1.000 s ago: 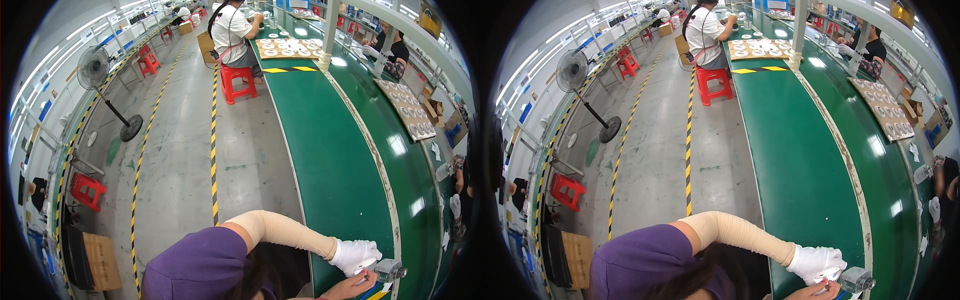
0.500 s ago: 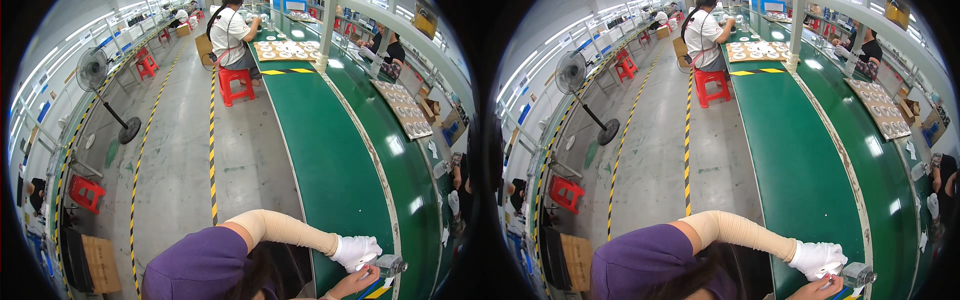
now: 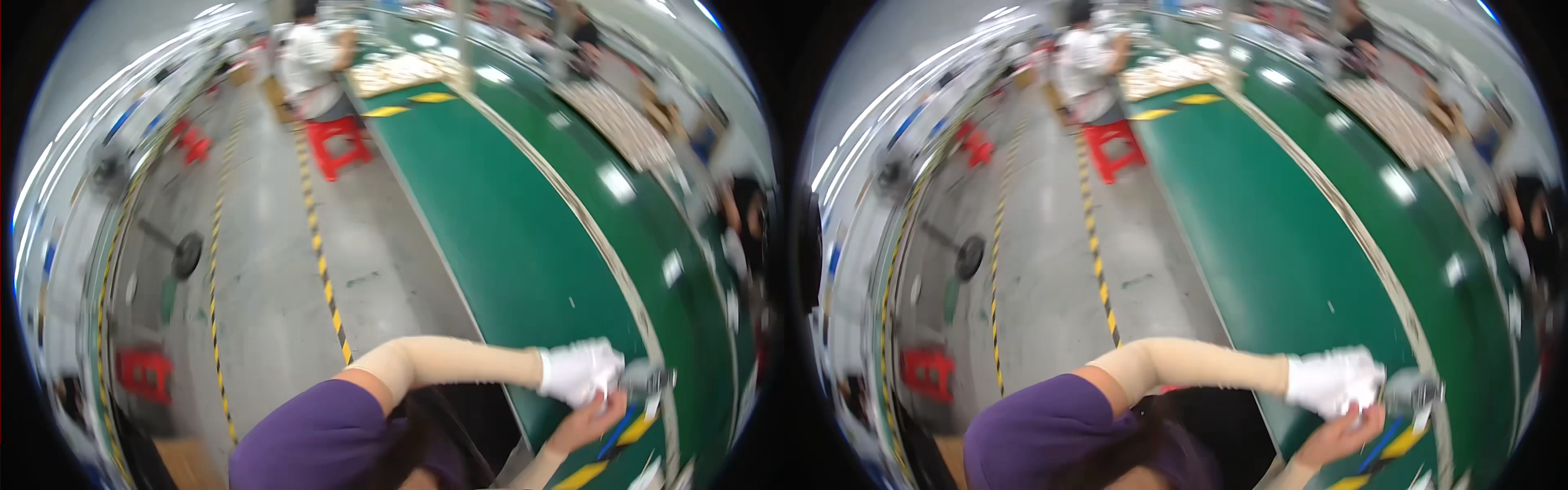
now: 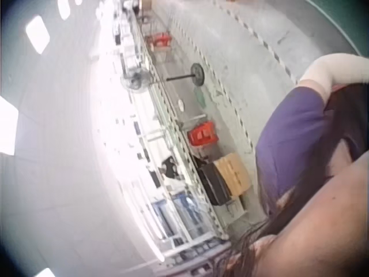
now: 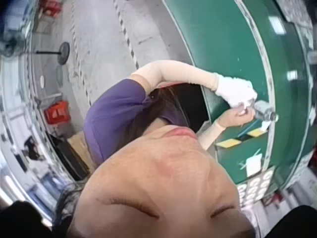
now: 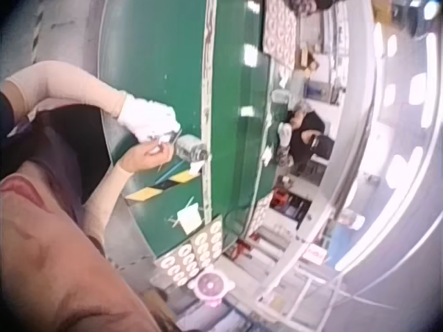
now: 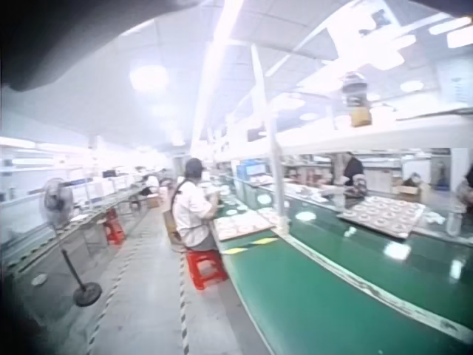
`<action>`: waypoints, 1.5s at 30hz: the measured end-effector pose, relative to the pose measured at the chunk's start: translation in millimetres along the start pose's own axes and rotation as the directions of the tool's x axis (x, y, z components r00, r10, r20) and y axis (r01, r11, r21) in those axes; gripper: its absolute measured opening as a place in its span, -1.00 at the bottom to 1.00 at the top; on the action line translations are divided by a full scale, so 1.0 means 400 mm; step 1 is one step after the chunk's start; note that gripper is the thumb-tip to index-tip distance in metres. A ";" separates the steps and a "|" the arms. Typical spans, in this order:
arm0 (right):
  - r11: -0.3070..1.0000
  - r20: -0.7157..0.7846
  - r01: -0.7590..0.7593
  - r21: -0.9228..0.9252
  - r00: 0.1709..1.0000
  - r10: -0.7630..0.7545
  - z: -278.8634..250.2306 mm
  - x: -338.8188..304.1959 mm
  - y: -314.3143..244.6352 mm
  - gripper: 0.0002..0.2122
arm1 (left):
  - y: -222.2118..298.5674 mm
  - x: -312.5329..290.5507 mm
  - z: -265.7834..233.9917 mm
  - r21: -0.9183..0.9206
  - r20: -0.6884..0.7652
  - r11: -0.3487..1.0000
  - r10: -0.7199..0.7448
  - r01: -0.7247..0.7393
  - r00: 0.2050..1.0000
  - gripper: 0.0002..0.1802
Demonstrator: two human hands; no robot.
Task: Assembling small electronic components at a factory workstation, involving dipping parts into a solution and sorting them into trays.
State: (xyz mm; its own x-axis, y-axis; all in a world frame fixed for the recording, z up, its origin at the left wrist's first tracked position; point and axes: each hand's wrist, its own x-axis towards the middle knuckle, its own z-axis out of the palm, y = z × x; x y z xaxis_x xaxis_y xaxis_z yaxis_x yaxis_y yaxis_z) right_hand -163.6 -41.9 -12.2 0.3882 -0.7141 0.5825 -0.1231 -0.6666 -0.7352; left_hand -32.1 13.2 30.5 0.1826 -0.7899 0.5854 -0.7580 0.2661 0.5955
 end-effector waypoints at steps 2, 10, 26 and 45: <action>0.999 0.086 -0.017 -0.045 0.996 0.021 0.012 0.020 -0.007 -0.81 | 0.001 0.024 -0.056 0.007 0.154 1.000 -0.024 0.023 0.988 -0.71; 0.980 0.145 -0.102 0.173 0.986 0.077 0.012 0.059 -0.037 -0.88 | -0.059 0.006 0.005 0.126 0.123 0.985 -0.130 0.115 0.984 -0.16; 0.894 0.186 -0.172 0.414 0.977 0.103 -0.004 0.041 -0.002 -0.76 | -0.057 -0.023 0.014 0.024 0.078 0.991 -0.134 0.132 0.988 -0.12; 0.941 0.059 -0.195 0.277 0.981 0.186 -0.023 0.076 -0.024 -0.90 | -0.055 -0.014 0.012 0.044 0.065 0.994 -0.098 0.095 0.993 -0.10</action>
State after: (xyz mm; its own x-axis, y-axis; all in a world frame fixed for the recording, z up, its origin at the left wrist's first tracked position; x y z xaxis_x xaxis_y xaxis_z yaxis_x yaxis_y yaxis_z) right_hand -158.9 -59.0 15.5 0.4115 -0.8120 0.4138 0.0611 -0.4284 -0.9015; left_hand -19.5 9.3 11.4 0.2147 -0.8465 0.4872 -0.7642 0.1651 0.6235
